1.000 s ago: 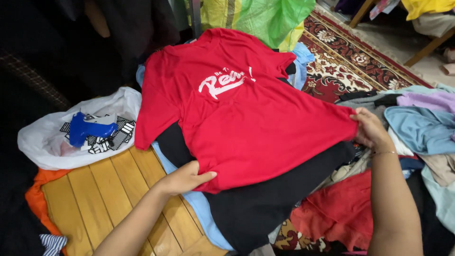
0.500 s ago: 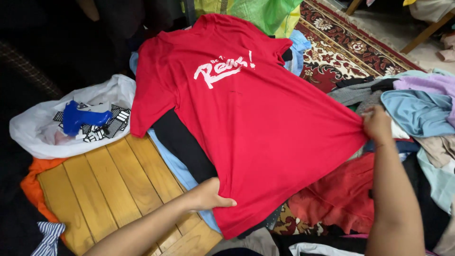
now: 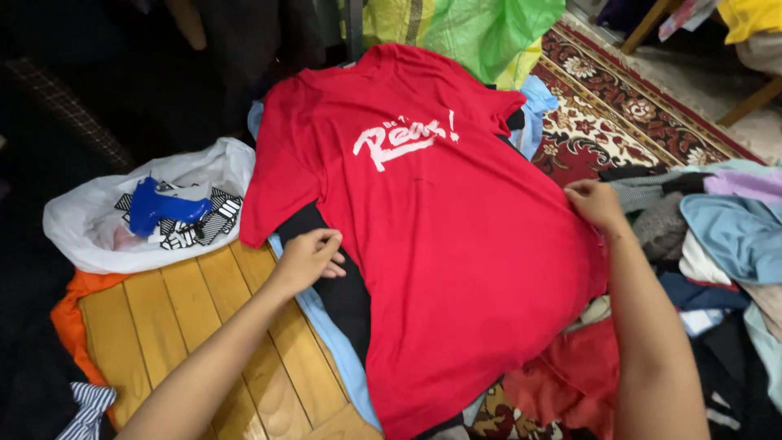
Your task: The person folds a black t-shirt on a wooden surface, smoothing it out and folding the sleeves and bottom. They then pick up a red t-shirt, smooth it out, and fold it on top of the black one.
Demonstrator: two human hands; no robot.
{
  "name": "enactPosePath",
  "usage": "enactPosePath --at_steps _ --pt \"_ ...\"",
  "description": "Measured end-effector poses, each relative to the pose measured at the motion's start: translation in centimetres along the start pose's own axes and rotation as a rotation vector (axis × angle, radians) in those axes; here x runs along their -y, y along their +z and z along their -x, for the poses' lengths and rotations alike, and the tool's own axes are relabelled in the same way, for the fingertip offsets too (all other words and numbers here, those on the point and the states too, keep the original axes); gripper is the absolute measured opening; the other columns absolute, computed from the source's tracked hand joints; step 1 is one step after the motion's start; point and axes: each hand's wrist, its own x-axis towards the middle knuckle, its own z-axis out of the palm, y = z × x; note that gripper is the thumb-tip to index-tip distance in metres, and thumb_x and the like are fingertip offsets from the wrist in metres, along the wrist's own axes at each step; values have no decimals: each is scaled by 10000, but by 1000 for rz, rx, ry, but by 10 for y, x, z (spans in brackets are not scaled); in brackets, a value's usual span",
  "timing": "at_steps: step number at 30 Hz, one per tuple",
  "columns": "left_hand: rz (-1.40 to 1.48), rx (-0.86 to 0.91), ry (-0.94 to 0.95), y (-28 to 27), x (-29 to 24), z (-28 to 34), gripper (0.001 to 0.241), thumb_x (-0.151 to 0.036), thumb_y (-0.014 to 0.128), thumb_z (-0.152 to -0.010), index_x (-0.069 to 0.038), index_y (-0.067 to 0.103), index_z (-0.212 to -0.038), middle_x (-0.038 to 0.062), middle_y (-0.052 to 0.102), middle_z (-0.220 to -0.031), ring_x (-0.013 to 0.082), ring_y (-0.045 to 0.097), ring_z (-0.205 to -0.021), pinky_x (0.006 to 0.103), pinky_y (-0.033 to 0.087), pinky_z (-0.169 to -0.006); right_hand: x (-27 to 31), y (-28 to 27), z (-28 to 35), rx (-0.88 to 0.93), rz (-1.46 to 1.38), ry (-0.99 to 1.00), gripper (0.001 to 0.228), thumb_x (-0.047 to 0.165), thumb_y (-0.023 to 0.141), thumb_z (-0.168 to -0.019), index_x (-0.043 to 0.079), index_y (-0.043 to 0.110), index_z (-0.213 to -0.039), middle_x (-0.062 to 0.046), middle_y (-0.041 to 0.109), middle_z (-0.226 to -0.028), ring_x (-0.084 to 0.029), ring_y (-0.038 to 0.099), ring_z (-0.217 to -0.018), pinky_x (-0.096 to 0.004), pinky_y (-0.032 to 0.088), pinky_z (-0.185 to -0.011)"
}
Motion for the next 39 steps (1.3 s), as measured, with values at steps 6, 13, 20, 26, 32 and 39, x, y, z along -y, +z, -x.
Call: enactPosePath --at_steps 6,13,20,26,32,39 --pt "-448 -285 198 -16 21 -59 360 -367 606 -994 -192 644 -1307 23 769 -678 134 757 -616 297 634 -652 58 54 -85 46 -141 -49 346 448 646 -1017 177 778 -1188 -158 713 -1252 -415 613 -1223 -523 481 -1026" --pt "-394 -490 351 -1 5 -83 467 -230 676 -943 -261 623 -1406 285 740 -1025 399 747 -911 486 633 -748 151 54 -100 158 -616 35 390 282 565 -1029 268 646 -1410 -123 736 -1161 -249 642 -1221 -403 475 -1057" --pt "-386 -518 460 -9 30 -109 538 -120 749 -849 -286 692 -1358 240 665 -1189 445 658 -1120 511 577 -931 121 76 -189 236 -1013 246 334 260 602 -1031 211 635 -1359 35 660 -1133 -150 572 -1142 -508 335 -1068" --pt "-377 -520 441 -7 33 -106 658 -104 759 -825 -261 611 -1447 256 560 -1318 473 578 -1243 523 530 -1028 9 125 -332 -51 -1173 151 448 158 701 -984 204 590 -1415 77 592 -1150 -105 563 -921 -359 536 -887" --pt "-342 -518 455 -7 32 -107 700 -99 761 -813 -205 567 -1477 272 509 -1367 475 540 -1290 526 494 -1069 100 107 -257 -188 -649 -79 754 166 705 -1001 -91 306 -1588 -291 170 -1655 -436 139 -1547 -560 78 -1276" --pt "-36 -338 196 -36 -27 -54 573 -257 524 -1009 -325 406 -1566 243 770 -929 380 760 -671 406 652 -629 37 201 -298 -227 88 -241 587 383 709 -991 -29 652 -1405 -253 618 -1348 -408 537 -1313 -534 383 -1116"
